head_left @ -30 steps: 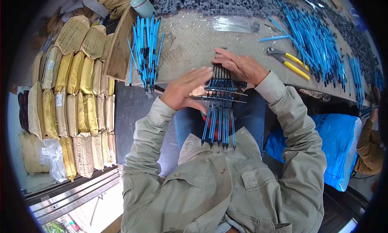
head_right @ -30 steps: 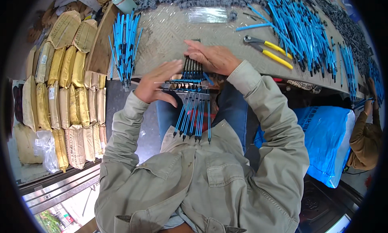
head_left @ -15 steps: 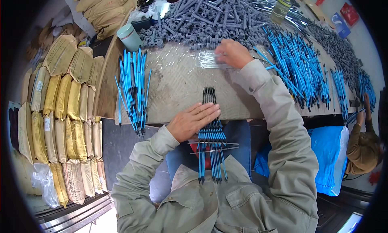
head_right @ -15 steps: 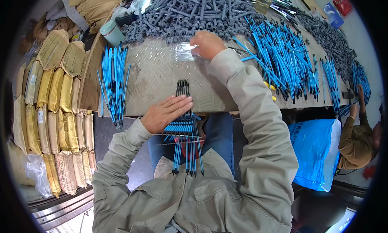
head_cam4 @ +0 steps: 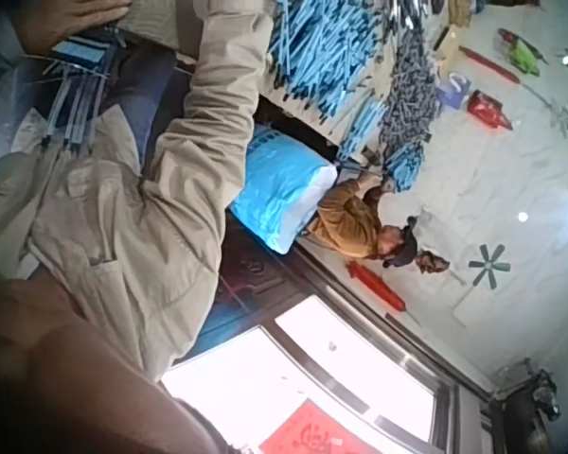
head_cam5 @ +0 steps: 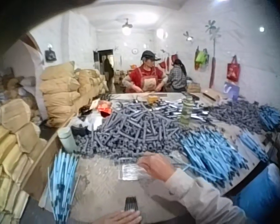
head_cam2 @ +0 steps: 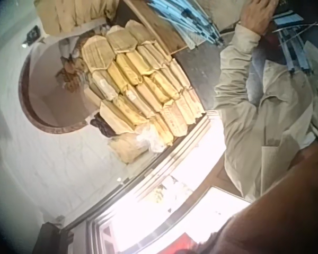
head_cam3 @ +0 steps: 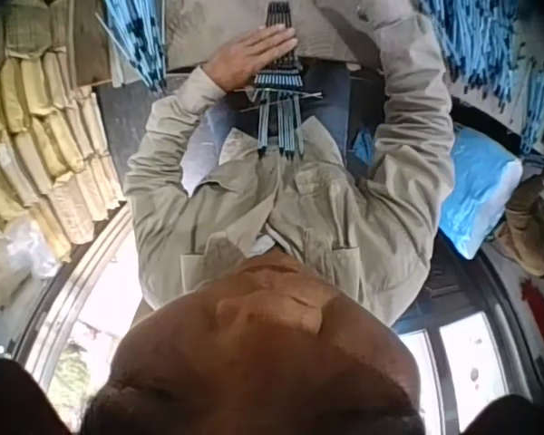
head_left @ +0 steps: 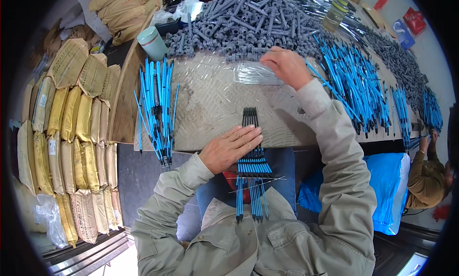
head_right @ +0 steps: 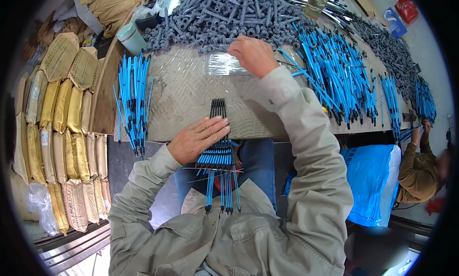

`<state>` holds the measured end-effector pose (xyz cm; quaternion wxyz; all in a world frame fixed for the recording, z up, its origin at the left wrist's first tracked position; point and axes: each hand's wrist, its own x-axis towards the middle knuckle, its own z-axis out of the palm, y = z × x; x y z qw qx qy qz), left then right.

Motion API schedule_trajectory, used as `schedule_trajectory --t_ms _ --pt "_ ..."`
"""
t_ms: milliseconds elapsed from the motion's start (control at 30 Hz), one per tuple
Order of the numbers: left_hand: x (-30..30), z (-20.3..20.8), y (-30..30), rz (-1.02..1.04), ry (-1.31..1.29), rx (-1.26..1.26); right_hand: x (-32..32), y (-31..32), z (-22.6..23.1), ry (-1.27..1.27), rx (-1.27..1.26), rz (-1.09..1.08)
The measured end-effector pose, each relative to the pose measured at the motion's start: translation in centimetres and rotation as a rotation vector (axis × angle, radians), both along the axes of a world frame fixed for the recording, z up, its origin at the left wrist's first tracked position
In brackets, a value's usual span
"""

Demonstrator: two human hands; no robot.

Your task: The person assembles blue plastic components onto a metal pin frame by hand at a production workstation.

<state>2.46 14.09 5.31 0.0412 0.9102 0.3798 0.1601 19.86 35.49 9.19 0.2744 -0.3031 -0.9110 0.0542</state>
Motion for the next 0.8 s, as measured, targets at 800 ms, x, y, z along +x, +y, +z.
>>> schedule_trajectory --t_ms 800 --pt "0.4 0.7 0.3 0.002 0.027 -0.067 4.7 -9.6 -4.0 -0.025 -0.028 -0.031"
